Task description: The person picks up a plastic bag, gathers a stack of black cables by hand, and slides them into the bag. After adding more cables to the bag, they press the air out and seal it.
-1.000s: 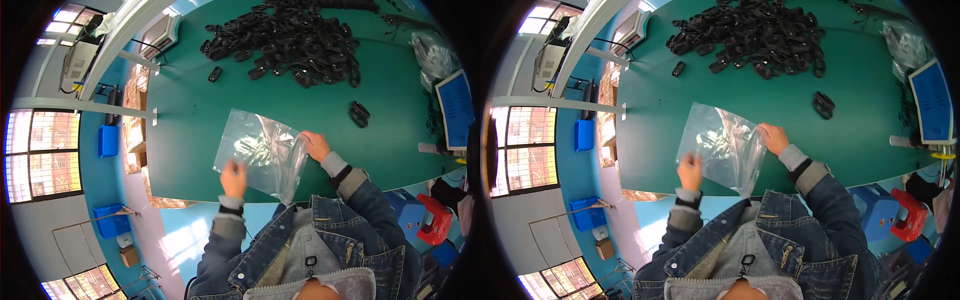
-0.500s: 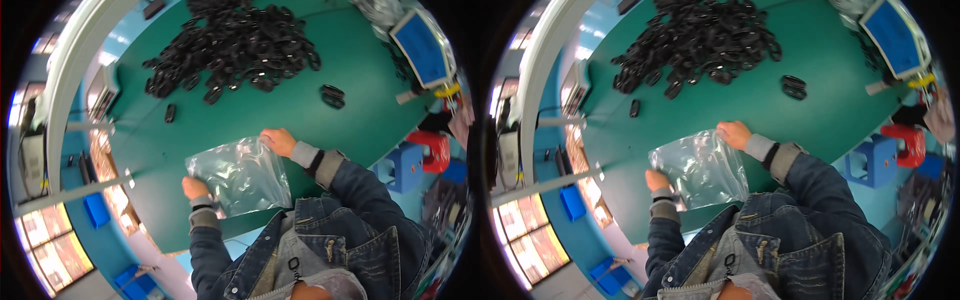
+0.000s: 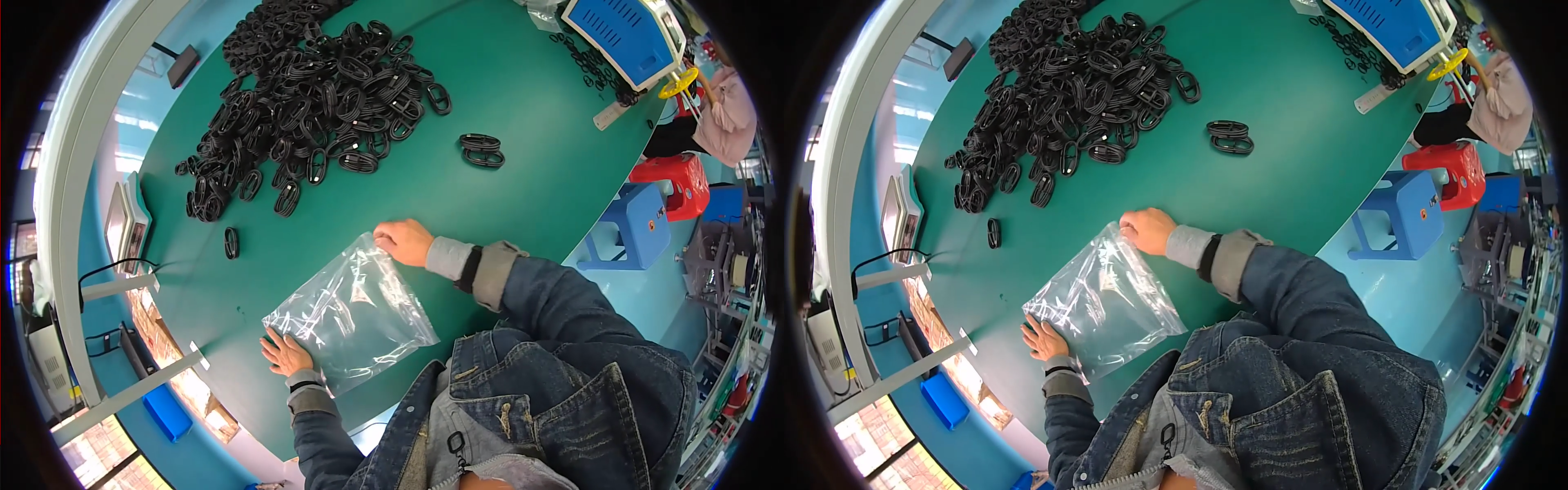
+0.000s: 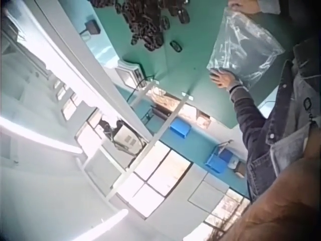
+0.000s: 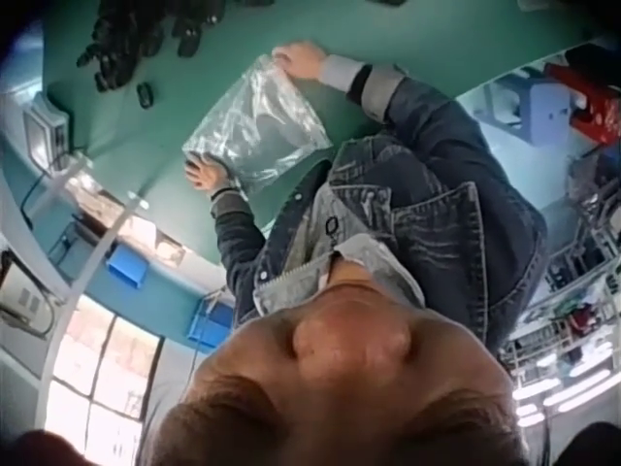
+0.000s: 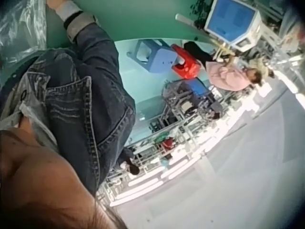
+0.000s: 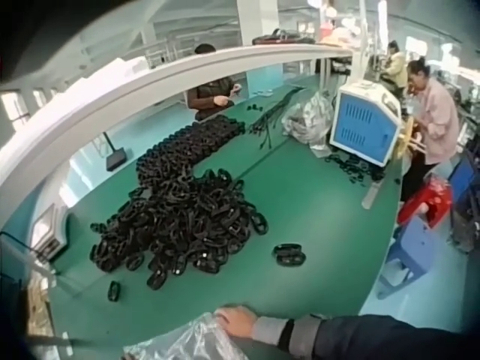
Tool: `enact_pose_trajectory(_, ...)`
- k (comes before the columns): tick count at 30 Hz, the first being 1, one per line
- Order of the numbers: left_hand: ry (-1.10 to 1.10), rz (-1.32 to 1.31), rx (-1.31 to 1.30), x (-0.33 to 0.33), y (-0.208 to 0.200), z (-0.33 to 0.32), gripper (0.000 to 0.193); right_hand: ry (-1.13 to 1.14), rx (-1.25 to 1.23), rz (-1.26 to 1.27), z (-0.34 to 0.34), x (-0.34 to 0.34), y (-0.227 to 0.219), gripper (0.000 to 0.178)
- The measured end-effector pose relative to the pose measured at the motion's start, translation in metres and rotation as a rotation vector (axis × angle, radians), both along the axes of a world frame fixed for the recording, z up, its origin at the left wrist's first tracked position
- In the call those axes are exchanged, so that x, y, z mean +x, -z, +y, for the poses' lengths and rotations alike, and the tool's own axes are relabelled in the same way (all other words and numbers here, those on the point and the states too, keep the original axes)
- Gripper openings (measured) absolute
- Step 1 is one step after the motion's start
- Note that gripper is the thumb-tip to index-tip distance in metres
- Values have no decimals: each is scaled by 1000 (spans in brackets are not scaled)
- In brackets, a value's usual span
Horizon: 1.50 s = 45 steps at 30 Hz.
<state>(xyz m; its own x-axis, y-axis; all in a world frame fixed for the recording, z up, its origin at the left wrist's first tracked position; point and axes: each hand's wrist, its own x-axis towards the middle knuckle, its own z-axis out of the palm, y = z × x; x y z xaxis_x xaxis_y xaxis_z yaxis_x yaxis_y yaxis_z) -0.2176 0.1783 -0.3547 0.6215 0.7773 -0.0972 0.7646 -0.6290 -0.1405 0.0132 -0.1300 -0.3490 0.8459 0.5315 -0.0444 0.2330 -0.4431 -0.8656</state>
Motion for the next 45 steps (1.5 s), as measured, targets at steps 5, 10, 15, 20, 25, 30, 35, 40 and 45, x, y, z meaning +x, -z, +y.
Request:
enact_pose_trajectory(5,-13,169,121,-11,-20,36,54,262,-205,-675,-98,61,-44,47)
enact_pose_trajectory(10,-111,-25,258,50,-66,5,56,154,-479,-619,-183,101,-32,59)
enact_pose_trajectory(15,530,-776,-392,147,-81,-169,44,75,-83,-405,-162,93,0,47)
enact_pose_trajectory(20,371,-984,-919,214,-28,-285,40,-246,-10,-349,-80,62,-11,44)
enact_pose_trajectory(25,270,-977,-835,235,-8,-288,25,-557,87,-410,-103,109,-18,46)
enact_pose_trajectory(30,293,-1018,-797,243,-10,-295,17,242,-162,-623,-130,193,-22,44)
enact_pose_trajectory(35,320,-1070,-827,237,-1,-288,21,58,-132,-426,-136,172,9,36)
enact_pose_trajectory(40,147,-1100,-928,239,-12,-296,24,-250,194,-161,-106,87,3,39)
enact_pose_trajectory(45,135,-1083,-795,233,-1,-277,27,-433,187,-417,-95,120,-17,33)
